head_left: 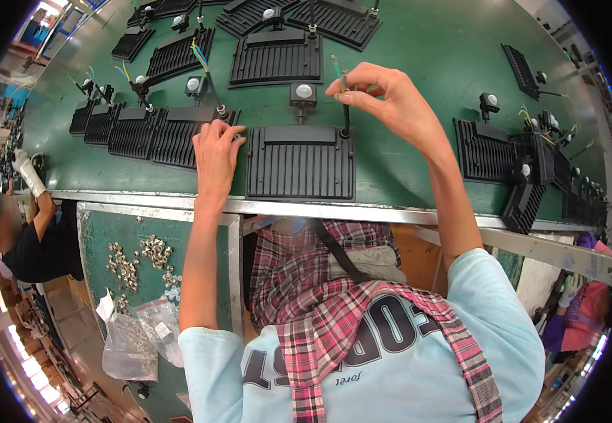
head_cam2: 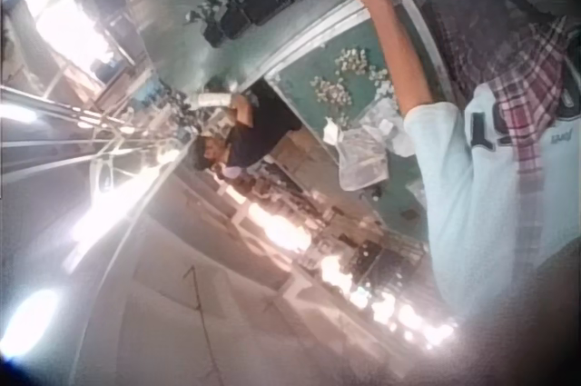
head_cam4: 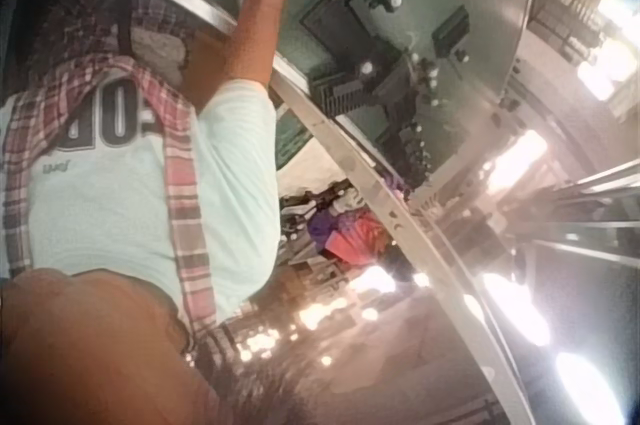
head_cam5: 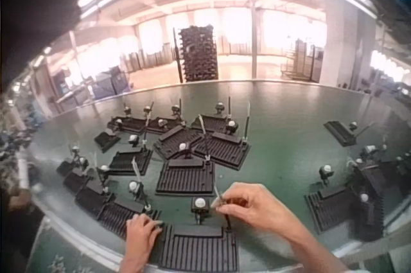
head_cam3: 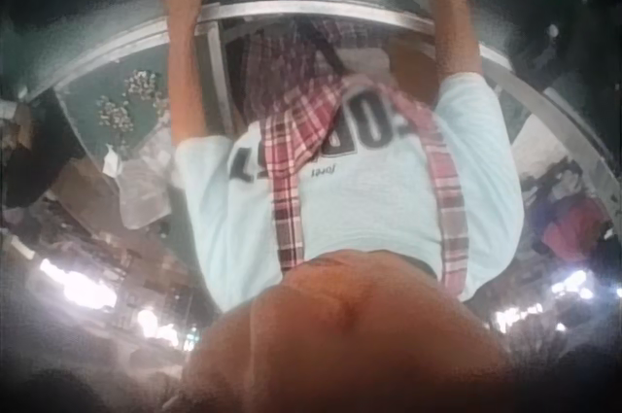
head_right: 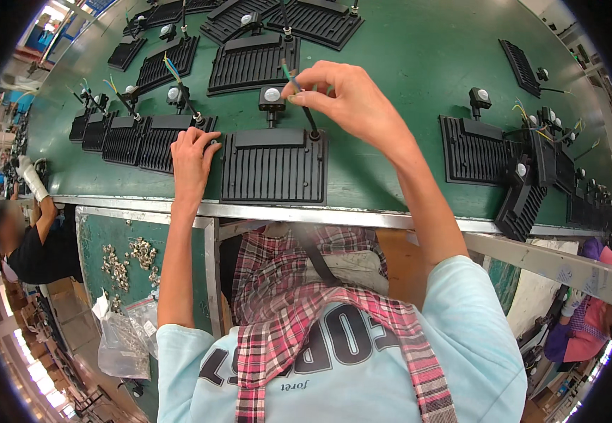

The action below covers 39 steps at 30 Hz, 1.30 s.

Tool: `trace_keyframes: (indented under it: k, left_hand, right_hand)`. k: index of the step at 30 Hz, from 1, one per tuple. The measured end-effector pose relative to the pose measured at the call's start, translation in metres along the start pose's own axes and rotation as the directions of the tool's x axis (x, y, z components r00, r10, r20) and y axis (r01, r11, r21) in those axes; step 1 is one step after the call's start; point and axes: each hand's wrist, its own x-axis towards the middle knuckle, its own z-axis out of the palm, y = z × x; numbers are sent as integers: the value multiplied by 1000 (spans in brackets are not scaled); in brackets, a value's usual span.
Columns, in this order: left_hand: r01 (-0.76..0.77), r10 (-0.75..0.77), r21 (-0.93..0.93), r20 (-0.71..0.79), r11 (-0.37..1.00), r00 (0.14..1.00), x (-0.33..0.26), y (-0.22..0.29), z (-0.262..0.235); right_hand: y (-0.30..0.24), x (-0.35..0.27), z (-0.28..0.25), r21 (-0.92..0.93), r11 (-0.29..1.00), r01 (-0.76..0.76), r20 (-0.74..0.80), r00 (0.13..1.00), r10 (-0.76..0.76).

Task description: The person manually assembles floodlight fixtures by hand, joining floodlight housings, sensor modules, and wiring harnesses with screws and washers on a factory production line.

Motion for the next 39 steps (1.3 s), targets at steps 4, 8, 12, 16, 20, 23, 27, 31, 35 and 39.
trace_keyframes:
  k: [4, 8, 12, 16, 20, 23, 27, 31, 35, 39]
  left_hand:
    - [-36, 35, 27, 20, 999, 999, 1, -2, 2]
    - [-38, 37, 34, 27, 999, 999, 2, -11, -2]
    - [-77, 76, 51, 21, 996, 997, 0, -19, -7]
    - [-167, 169, 62, -33, 984, 985, 7, -11, -10]
    - [0, -20, -160, -125, 987, 992, 6, -14, -1]
    - [109, -192, -389, -182, 915, 964, 2, 23, -14]
    - [-177, 109, -493, -163, 852, 980, 14, 122, -16]
    - [-434, 577, -587, 70, 684, 814, 9, 176, 28]
    - [-405, 550, -537, 134, 740, 825, 12, 158, 47]
    - [-404, 523, -480, 140, 779, 841, 18, 142, 41]
  right_hand:
    - [-18, -2, -12, -74, 982, -171, 64, 982, 176]
    - [-7, -3, -18, 16, 990, -141, 155, 978, 136]
    - [5, -8, -25, 195, 970, -148, 196, 975, 109]
    - [23, -18, 10, -363, 919, -157, 145, 964, 222]
    - [32, -34, 28, -268, 940, -211, 127, 959, 252]
    - [57, -66, 6, -221, 963, -156, -152, 981, 124]
    - [85, -116, -53, -512, 762, -397, -679, 730, -75]
    - [131, -163, -70, -498, 639, -586, -795, 603, -66]
    - [107, -149, -40, -481, 712, -511, -734, 679, -8]
    - [70, -116, 24, -411, 812, -415, -671, 740, 39]
